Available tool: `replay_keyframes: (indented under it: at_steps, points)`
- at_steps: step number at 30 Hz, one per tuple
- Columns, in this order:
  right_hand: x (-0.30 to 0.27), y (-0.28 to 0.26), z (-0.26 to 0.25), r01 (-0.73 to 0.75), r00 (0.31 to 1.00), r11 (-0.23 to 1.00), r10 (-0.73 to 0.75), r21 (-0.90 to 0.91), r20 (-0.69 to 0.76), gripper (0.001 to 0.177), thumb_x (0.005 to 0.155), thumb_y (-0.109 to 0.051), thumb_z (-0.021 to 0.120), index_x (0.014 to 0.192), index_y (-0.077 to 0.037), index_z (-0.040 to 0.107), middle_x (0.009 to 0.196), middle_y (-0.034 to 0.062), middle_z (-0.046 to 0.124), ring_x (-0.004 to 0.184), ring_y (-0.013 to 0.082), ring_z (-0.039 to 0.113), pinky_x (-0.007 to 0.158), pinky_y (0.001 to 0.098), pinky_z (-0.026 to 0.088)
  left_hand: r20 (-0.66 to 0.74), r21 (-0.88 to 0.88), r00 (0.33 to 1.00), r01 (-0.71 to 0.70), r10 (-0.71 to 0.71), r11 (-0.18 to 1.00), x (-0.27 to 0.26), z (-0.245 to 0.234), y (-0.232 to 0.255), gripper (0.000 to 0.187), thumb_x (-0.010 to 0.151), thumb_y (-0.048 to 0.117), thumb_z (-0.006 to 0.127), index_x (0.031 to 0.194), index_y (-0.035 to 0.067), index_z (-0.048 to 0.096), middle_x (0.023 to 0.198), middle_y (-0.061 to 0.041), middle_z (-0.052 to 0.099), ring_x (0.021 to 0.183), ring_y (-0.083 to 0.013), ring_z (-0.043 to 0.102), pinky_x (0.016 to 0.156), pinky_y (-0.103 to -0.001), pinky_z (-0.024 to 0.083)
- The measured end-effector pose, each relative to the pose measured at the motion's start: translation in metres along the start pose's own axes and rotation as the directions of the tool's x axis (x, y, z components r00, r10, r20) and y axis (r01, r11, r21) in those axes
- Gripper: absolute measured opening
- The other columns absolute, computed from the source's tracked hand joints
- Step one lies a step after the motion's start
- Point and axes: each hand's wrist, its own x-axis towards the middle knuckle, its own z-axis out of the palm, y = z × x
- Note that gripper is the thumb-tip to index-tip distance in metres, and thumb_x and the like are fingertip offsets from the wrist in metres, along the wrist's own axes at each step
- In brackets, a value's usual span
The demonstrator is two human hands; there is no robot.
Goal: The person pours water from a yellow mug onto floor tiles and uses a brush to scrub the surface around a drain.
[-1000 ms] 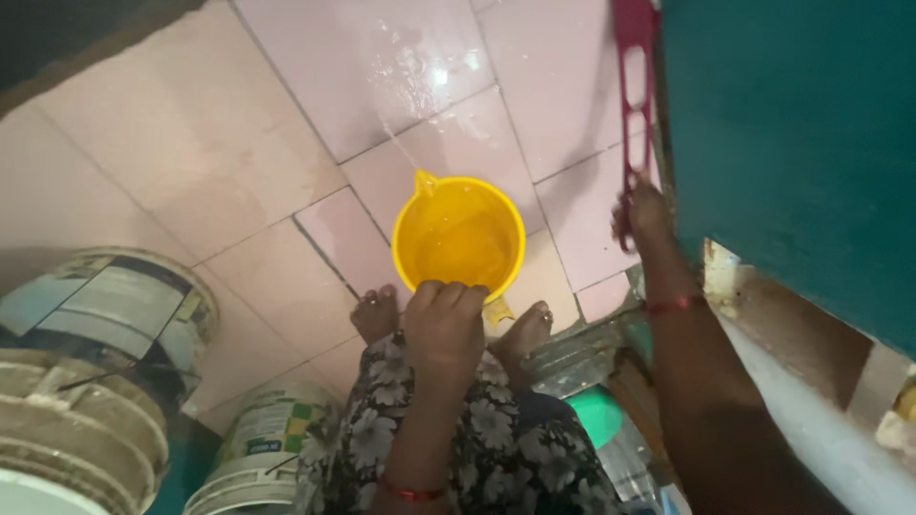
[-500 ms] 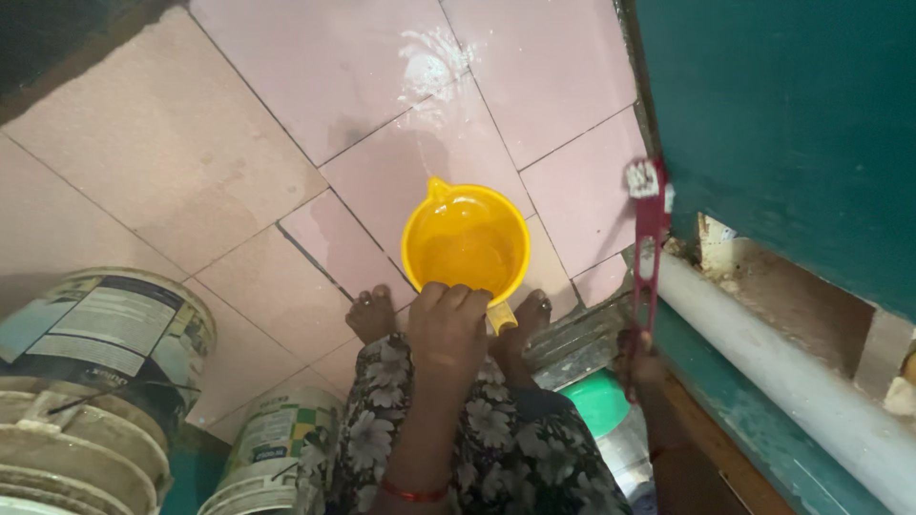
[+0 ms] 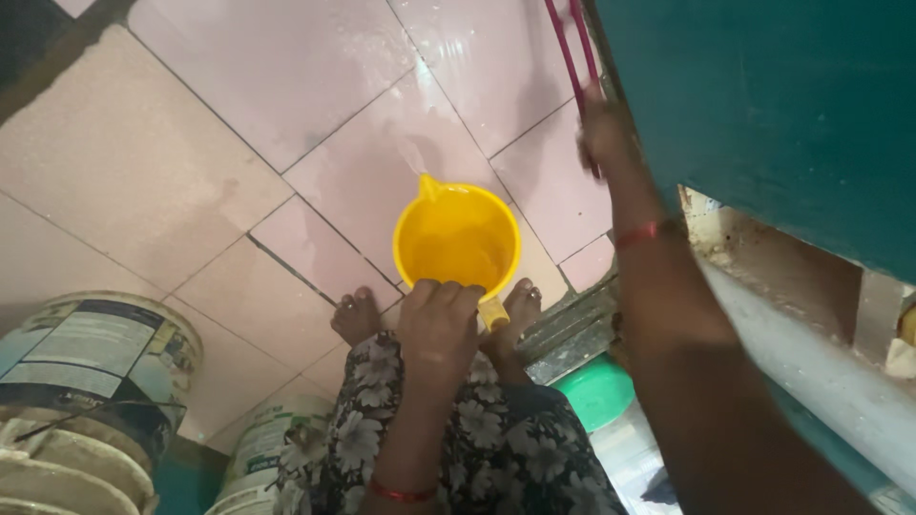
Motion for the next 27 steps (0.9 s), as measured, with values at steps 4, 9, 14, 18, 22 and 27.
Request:
replay_keyframes:
  at_steps: [4,9,14,18,22,27]
  points:
    - [-0.048,0.210,0.006,-0.375,0.919,0.884,0.393,0.280,-0.010,0.073,0.100,-0.078,0.041,0.073,-0.011,0.053,0.053,0.0041,0.048,0.038,0.0195,0.045,0.036,0.0356,0.038,0.056,-0.082,0.996,-0.071,0.076,0.994,0.002,-0.002,-0.003,0.026,0.068,0.008,0.071,0.093,0.013,0.073,0.083,-0.004,0.066,0.084,-0.0282,0.060,0.074,-0.041,0.050]
    - [-0.190,0.373,0.037,-0.542,0.813,0.569,0.540,0.619,0.216,0.061,0.103,-0.072,0.038,0.074,-0.018,0.043,0.052,0.0010,0.038,0.039,0.0193,0.038,0.037,0.0386,0.034,0.021,-0.114,0.995,-0.099,0.102,0.989,0.003,-0.012,-0.004,0.028,0.068,0.007,0.073,0.096,0.012,0.073,0.084,-0.004,0.065,0.085,-0.0280,0.060,0.075,-0.042,0.049]
    - [-0.172,0.345,0.102,-0.311,0.949,0.487,0.202,0.816,0.241,0.047,0.117,-0.058,0.047,0.086,-0.023,0.044,0.063,-0.0034,0.038,0.050,0.0131,0.039,0.044,0.0327,0.033,0.033,-0.094,0.997,-0.064,0.068,0.994,0.004,-0.015,0.001,0.026,0.068,0.012,0.070,0.094,0.011,0.074,0.086,-0.004,0.067,0.085,-0.0285,0.060,0.074,-0.042,0.050]
    - [-0.102,0.232,0.107,-0.123,0.987,0.941,0.083,0.315,0.137,0.046,0.099,-0.054,0.048,0.109,-0.015,0.070,0.070,0.0032,0.060,0.053,0.0143,0.052,0.047,0.0312,0.043,0.018,-0.044,0.996,-0.087,0.088,0.995,0.005,-0.011,0.004,0.021,0.075,0.013,0.067,0.095,0.012,0.075,0.086,-0.004,0.067,0.086,-0.0272,0.061,0.075,-0.041,0.050]
    - [-0.051,0.115,0.079,0.068,0.988,0.992,-0.052,-0.106,0.147,0.071,0.104,-0.067,0.035,0.104,-0.002,0.063,0.063,0.0044,0.058,0.044,0.0163,0.057,0.042,0.0338,0.049,0.037,-0.043,0.994,-0.099,0.101,0.994,-0.002,-0.007,0.005,0.024,0.073,0.012,0.066,0.095,0.013,0.076,0.082,-0.003,0.066,0.083,-0.0270,0.060,0.073,-0.041,0.050]
    - [-0.045,0.185,0.042,-0.207,0.978,0.911,0.191,0.356,0.080,0.044,0.102,-0.054,0.043,0.095,-0.013,0.058,0.058,0.0045,0.049,0.035,0.0204,0.044,0.032,0.0419,0.036,0.093,-0.041,0.990,-0.098,0.101,0.994,-0.007,-0.011,0.003,0.027,0.075,0.011,0.066,0.098,0.015,0.078,0.080,-0.002,0.064,0.083,-0.0257,0.060,0.073,-0.041,0.050]
